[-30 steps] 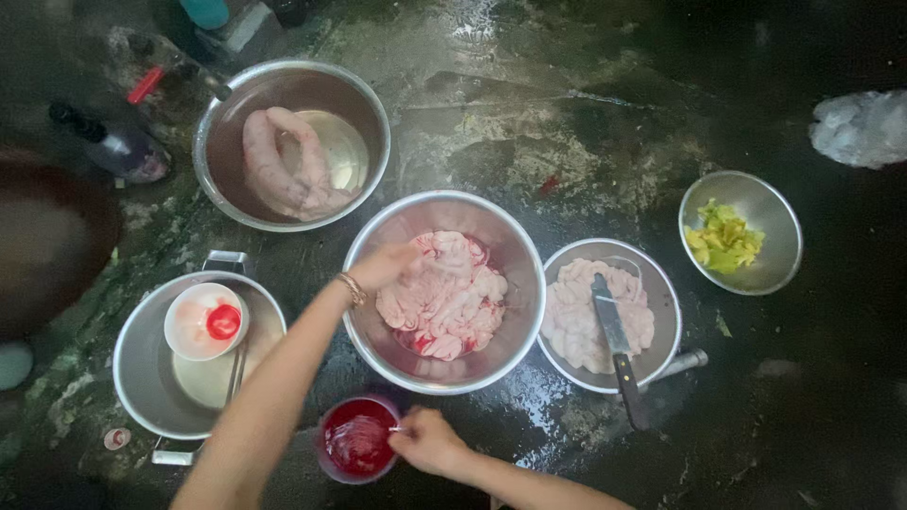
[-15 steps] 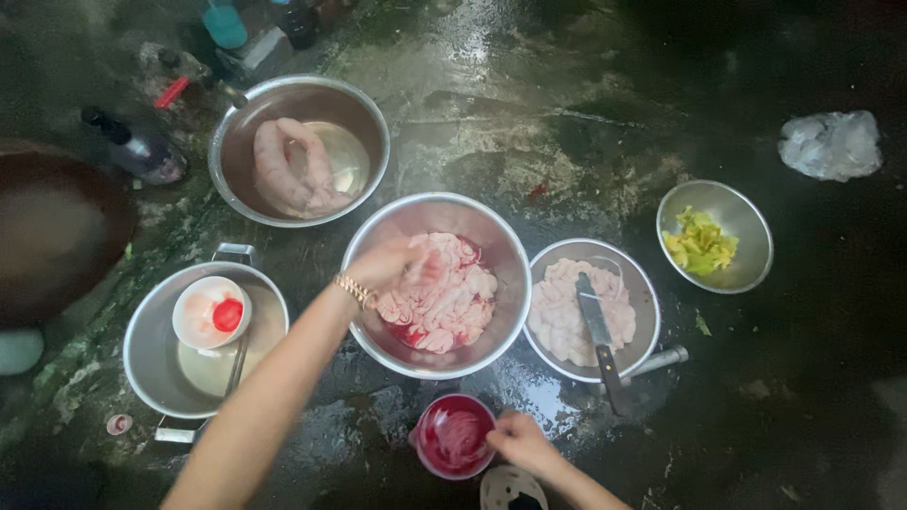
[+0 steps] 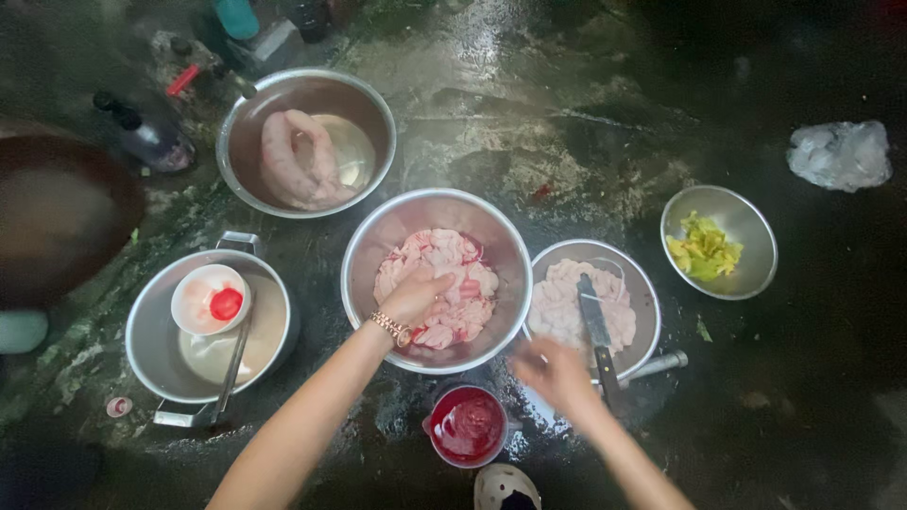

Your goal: The person mixes ground meat with red seasoning liquid in a large bowl, kneading it by hand. They then hold a casing on a tube with chopsticks, thread the sausage casing onto the tube, and press the seasoned meat into the casing to fill it, working over bowls on a wet concrete floor.

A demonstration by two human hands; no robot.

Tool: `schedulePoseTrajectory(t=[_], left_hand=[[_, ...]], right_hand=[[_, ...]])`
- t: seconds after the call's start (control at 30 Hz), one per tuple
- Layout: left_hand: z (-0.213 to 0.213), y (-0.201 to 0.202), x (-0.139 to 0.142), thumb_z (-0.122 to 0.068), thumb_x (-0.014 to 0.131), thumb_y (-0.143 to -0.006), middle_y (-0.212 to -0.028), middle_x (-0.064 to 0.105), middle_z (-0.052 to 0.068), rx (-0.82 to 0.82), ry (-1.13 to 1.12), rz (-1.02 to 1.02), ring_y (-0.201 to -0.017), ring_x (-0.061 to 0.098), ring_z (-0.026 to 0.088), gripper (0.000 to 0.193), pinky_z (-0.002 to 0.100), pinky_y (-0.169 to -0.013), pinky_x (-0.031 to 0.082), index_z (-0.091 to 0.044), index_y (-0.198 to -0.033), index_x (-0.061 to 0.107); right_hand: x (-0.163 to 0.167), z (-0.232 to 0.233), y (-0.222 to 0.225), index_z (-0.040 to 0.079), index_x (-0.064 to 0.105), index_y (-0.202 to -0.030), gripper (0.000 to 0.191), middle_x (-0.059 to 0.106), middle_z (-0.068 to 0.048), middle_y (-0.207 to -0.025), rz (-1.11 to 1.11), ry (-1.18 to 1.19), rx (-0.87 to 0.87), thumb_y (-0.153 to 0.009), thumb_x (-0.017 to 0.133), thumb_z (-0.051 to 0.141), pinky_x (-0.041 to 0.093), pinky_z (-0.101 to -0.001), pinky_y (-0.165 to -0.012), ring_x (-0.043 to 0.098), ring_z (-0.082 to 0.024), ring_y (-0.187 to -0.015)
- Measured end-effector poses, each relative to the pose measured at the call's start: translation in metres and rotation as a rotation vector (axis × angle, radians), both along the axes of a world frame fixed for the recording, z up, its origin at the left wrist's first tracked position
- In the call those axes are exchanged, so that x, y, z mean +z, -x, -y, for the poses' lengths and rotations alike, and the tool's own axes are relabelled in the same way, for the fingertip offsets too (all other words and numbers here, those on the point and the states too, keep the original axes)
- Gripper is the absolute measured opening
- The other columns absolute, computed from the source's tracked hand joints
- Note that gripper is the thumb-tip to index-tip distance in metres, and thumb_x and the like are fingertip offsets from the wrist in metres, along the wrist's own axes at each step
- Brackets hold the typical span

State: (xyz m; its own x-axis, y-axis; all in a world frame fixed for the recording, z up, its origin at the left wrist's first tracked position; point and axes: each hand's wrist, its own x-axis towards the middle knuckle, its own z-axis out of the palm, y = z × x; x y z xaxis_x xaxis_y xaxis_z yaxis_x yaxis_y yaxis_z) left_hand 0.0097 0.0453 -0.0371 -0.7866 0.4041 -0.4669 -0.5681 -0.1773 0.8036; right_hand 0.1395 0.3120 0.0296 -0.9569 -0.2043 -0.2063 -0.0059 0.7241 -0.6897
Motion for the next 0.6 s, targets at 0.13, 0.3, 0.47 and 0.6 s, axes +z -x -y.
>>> schedulePoseTrajectory(t=[0.13, 0.3, 0.47, 0.6], left_hand=[[-0.011, -0.009, 0.0, -0.013, 0.058, -0.1, -0.095, 0.071, 0.01, 0.073, -0.084, 0.08, -0.074, 0.069, 0.018, 0.02, 0.031, -0.058, 0.056, 0.001, -0.113, 0.064], [-0.015, -0.009, -0.015, -0.011, 0.055, -0.101, -0.098, 0.072, 0.011, 0.126, -0.206, 0.116, -0.081, 0.07, 0.019, 0.024, 0.03, -0.067, 0.059, 0.004, -0.118, 0.066], [-0.006, -0.01, -0.02, -0.01, 0.056, -0.1, -0.111, 0.073, 0.015, 0.082, -0.309, 0.182, -0.1, 0.074, 0.022, 0.029, 0.036, -0.086, 0.065, 0.007, -0.122, 0.065], [0.004, -0.012, -0.002, -0.022, 0.057, -0.1, -0.111, 0.074, 0.01, -0.013, 0.008, 0.044, -0.096, 0.075, 0.021, 0.031, 0.032, -0.081, 0.062, -0.003, -0.123, 0.066]], right_hand=[[0.042, 0.043, 0.057, 0.005, 0.072, -0.117, 0.034, 0.072, -0.011, -0.099, -0.323, 0.282, 0.122, -0.084, 0.074, 0.011, 0.057, -0.0389, -0.078, 0.07, -0.024, -0.085], [0.026, 0.075, 0.089, 0.006, 0.074, -0.109, 0.025, 0.071, -0.012, -0.097, -0.635, 0.21, 0.221, -0.084, 0.073, 0.007, 0.057, -0.0378, -0.079, 0.07, -0.029, -0.091], [-0.02, 0.071, 0.098, 0.002, 0.078, -0.104, 0.018, 0.075, -0.009, -0.095, -0.392, 0.4, 0.088, -0.088, 0.071, 0.005, 0.06, -0.034, -0.075, 0.073, -0.021, -0.087], [-0.04, 0.06, 0.111, -0.006, 0.077, -0.108, 0.022, 0.079, -0.011, -0.092, 0.228, 0.946, -0.196, -0.095, 0.064, 0.006, 0.058, -0.0285, -0.074, 0.073, -0.015, -0.079]])
